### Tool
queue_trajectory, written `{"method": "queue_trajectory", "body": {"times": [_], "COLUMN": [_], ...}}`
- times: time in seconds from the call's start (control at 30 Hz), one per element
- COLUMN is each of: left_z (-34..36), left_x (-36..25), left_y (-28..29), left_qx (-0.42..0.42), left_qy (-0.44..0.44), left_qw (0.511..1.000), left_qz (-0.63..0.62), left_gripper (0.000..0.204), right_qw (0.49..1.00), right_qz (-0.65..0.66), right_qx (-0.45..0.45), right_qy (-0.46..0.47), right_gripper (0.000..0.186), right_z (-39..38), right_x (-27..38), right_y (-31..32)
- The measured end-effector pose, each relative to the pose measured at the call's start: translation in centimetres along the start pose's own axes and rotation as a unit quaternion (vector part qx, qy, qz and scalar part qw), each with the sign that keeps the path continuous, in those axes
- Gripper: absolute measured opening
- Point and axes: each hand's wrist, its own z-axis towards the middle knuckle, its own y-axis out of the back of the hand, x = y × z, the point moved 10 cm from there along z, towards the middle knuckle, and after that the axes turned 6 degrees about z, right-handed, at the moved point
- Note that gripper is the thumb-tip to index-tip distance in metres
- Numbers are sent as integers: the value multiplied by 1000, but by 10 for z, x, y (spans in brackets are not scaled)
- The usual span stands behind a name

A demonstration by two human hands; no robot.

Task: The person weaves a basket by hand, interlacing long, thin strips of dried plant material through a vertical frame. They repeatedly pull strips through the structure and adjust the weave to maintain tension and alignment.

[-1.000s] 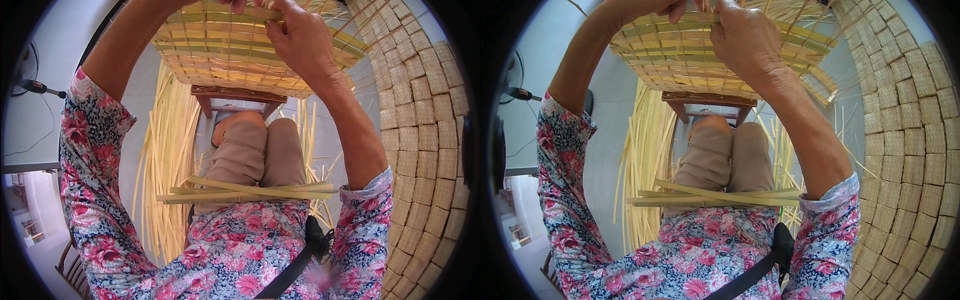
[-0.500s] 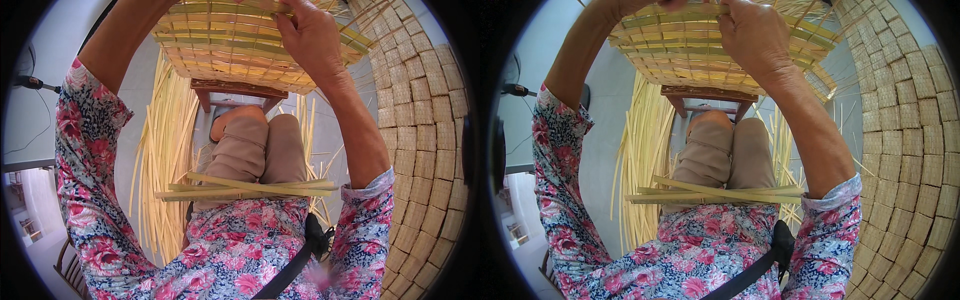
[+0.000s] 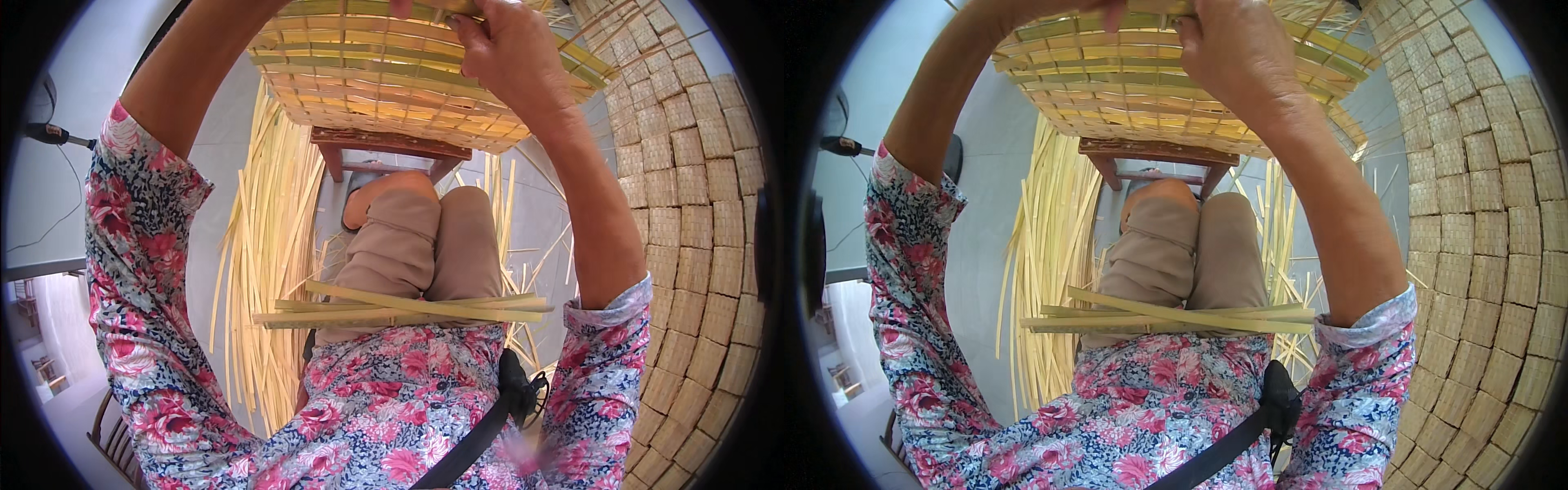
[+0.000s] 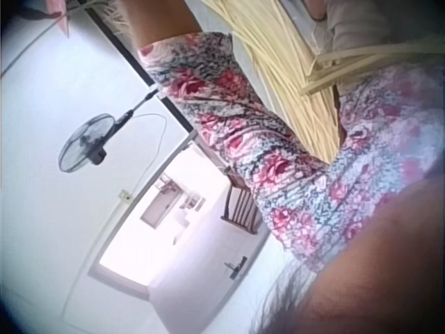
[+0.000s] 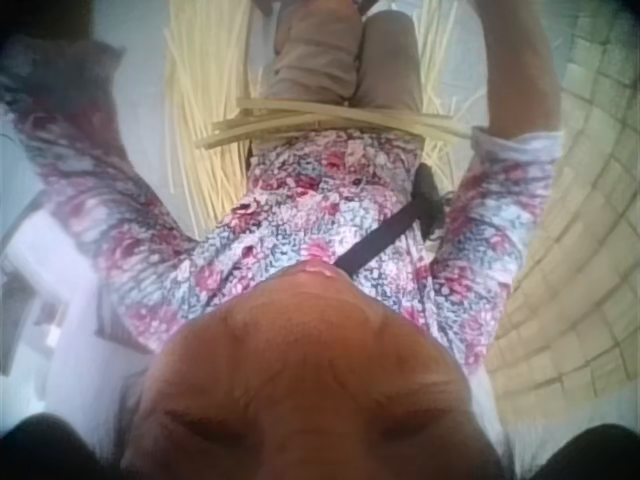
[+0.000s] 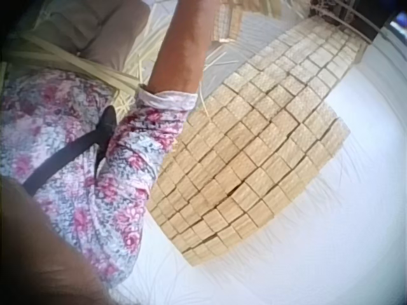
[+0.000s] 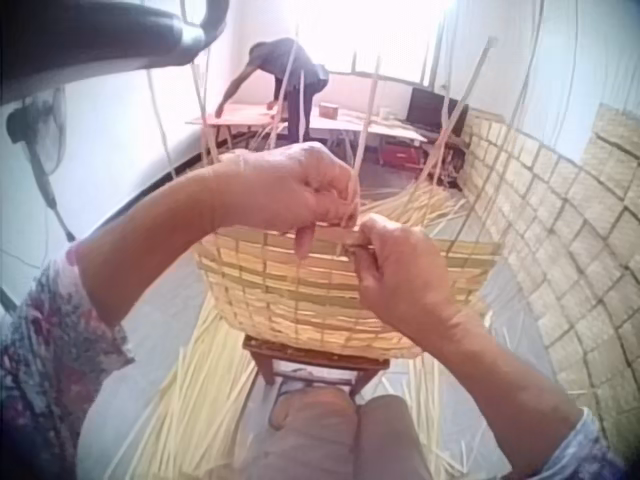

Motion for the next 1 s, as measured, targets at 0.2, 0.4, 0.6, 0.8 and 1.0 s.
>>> {"method": "queue_trajectory", "body": {"times": [0.2,0.4,0.6,0.8,1.0], "left_z": [-8,-11,-14,-12,-8], "left_x": [-11,-14,-15,-19,-8], "left_y": [2,1,-1,-11,-18], "left_qx": [-40,-71,-81,-41,-10], "left_qy": [-32,2,-8,-75,-67], "left_qw": [997,997,997,996,998], "left_qz": [-53,-18,-11,-7,9], "left_gripper": [18,18,18,18,18], "right_qw": [987,925,907,916,920], "right_qz": [-128,55,35,110,61], "right_qx": [79,250,261,277,263], "right_qy": [-48,-280,-327,-269,-284], "right_gripper": [13,16,16,16,18], "right_z": [8,5,3,-4,-6], "right_x": [-15,-20,-24,-29,-26], "right_y": [-8,-17,-25,-26,-26]}}
